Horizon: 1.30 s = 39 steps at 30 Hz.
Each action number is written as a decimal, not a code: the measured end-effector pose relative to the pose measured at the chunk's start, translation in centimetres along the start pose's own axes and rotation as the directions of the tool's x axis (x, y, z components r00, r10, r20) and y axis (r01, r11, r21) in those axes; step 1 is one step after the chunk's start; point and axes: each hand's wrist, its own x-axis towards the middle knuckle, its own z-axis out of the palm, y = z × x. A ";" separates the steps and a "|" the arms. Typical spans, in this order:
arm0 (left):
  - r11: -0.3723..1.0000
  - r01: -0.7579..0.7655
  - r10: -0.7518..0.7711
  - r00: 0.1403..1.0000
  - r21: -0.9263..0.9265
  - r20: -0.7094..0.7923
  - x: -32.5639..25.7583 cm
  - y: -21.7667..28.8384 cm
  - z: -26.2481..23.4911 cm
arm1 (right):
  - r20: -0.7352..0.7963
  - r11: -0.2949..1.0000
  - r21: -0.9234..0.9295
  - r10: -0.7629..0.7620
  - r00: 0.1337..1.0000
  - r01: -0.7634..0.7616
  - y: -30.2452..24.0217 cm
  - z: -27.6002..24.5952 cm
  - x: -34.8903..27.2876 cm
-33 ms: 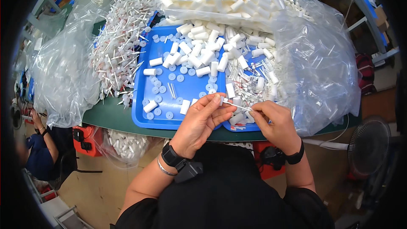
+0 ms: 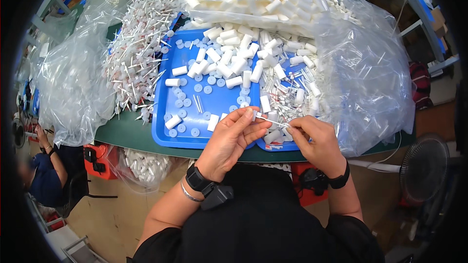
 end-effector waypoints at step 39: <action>0.806 -0.491 0.566 0.802 0.329 -0.190 1.0 13.8 -4.6 | 0.036 0.789 -0.611 0.098 0.995 -0.056 11.4 1.4 9.8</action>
